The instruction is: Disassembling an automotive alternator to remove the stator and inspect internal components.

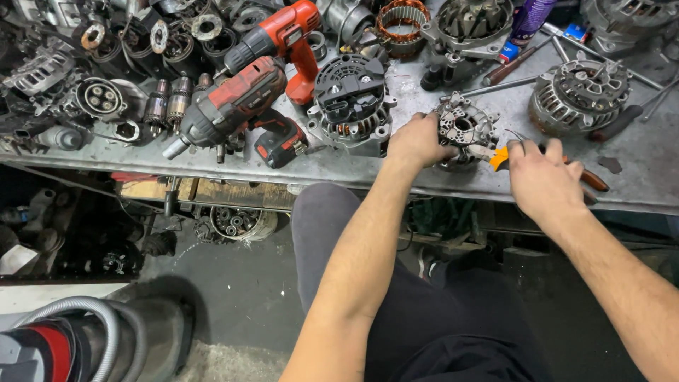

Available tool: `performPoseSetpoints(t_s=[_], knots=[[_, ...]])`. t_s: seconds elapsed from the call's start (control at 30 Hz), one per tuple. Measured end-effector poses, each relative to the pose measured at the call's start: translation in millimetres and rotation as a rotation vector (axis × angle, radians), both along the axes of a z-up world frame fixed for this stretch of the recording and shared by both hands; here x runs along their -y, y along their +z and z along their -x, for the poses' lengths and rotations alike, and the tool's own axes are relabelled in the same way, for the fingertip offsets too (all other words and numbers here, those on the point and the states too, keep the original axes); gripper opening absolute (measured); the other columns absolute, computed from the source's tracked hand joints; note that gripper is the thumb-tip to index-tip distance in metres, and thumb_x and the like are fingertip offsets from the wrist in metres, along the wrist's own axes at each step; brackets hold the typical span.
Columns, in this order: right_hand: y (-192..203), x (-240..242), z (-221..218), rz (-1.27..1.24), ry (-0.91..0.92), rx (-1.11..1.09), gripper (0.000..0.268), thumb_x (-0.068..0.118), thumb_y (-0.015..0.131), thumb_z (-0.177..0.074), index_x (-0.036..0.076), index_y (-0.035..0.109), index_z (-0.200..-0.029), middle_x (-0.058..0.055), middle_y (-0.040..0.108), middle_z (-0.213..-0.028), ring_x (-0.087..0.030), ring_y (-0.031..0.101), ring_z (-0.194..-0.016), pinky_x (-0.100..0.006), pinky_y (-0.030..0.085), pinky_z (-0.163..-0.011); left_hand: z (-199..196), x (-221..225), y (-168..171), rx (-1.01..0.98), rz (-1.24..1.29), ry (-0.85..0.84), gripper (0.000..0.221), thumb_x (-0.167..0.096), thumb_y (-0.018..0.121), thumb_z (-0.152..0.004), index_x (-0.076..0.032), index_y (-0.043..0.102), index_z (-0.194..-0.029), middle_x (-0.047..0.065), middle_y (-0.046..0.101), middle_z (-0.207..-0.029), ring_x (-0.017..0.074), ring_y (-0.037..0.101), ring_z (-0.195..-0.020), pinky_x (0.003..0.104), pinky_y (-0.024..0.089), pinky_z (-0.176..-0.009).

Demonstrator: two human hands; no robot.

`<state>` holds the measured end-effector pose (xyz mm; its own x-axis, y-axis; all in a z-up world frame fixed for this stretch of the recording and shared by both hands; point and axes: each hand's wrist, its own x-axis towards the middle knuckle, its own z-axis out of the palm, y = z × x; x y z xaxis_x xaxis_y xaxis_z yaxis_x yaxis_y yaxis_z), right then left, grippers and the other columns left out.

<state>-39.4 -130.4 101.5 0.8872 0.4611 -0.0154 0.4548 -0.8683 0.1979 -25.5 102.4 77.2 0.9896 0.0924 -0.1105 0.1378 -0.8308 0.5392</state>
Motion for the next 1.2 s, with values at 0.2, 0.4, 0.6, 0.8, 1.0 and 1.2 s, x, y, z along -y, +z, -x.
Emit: performPoseSetpoints(t_s=[0.2, 0.4, 0.6, 0.8, 1.0, 1.2], knots=[[-48, 33, -29, -0.071, 0.056, 0.013, 0.046, 0.010, 0.051, -0.097, 0.003, 0.053, -0.142, -0.017, 0.063, -0.131, -0.040, 0.063, -0.115, -0.061, 0.057, -0.087, -5, 2, -23, 0.211, -0.107, -0.008, 0.077, -0.057, 0.084, -0.070, -0.004, 0.059, -0.120, 0.019, 0.066, -0.112, 0.0378, 0.070, -0.103, 0.050, 0.059, -0.085], [29, 5, 3, -0.062, -0.053, -0.036, 0.041, 0.026, 0.057, -0.095, 0.004, 0.055, -0.130, -0.014, 0.063, -0.124, -0.038, 0.060, -0.117, -0.064, 0.053, -0.083, 2, -1, -22, 0.313, -0.100, -0.035, 0.071, -0.058, 0.083, -0.072, -0.008, 0.062, -0.117, 0.019, 0.064, -0.111, 0.0400, 0.068, -0.101, 0.054, 0.058, -0.082], [-10, 23, -11, 0.040, 0.016, 0.020, 0.027, 0.014, 0.053, -0.094, 0.006, 0.059, -0.119, -0.010, 0.066, -0.122, -0.033, 0.063, -0.120, -0.058, 0.055, -0.089, -4, 1, -19, 0.198, -0.026, 0.047, 0.082, -0.059, 0.088, -0.063, -0.011, 0.062, -0.124, 0.017, 0.063, -0.118, 0.0377, 0.068, -0.107, 0.051, 0.057, -0.088], [-19, 14, -15, -0.014, 0.054, 0.043, 0.031, 0.010, 0.051, -0.099, 0.005, 0.059, -0.128, -0.015, 0.068, -0.119, -0.035, 0.069, -0.106, -0.059, 0.054, -0.097, -2, 1, -14, 0.117, 0.034, 0.109, 0.087, -0.058, 0.090, -0.059, -0.013, 0.061, -0.129, 0.015, 0.063, -0.124, 0.0364, 0.067, -0.111, 0.049, 0.057, -0.091], [-14, 8, -22, -0.070, 0.062, 0.013, 0.030, 0.012, 0.058, -0.090, 0.002, 0.063, -0.118, -0.019, 0.066, -0.119, -0.038, 0.066, -0.114, -0.056, 0.058, -0.087, -4, -1, -19, 0.145, 0.040, 0.099, 0.089, -0.059, 0.090, -0.059, -0.012, 0.060, -0.129, 0.016, 0.063, -0.123, 0.0372, 0.068, -0.110, 0.049, 0.057, -0.091], [-24, 15, -30, 0.004, 0.093, -0.009, 0.032, 0.010, 0.060, -0.088, 0.003, 0.063, -0.119, -0.018, 0.068, -0.118, -0.038, 0.069, -0.107, -0.061, 0.055, -0.091, -4, 1, -23, 0.153, 0.046, 0.103, 0.088, -0.059, 0.089, -0.059, -0.011, 0.061, -0.127, 0.016, 0.064, -0.123, 0.0379, 0.068, -0.109, 0.050, 0.057, -0.090]])
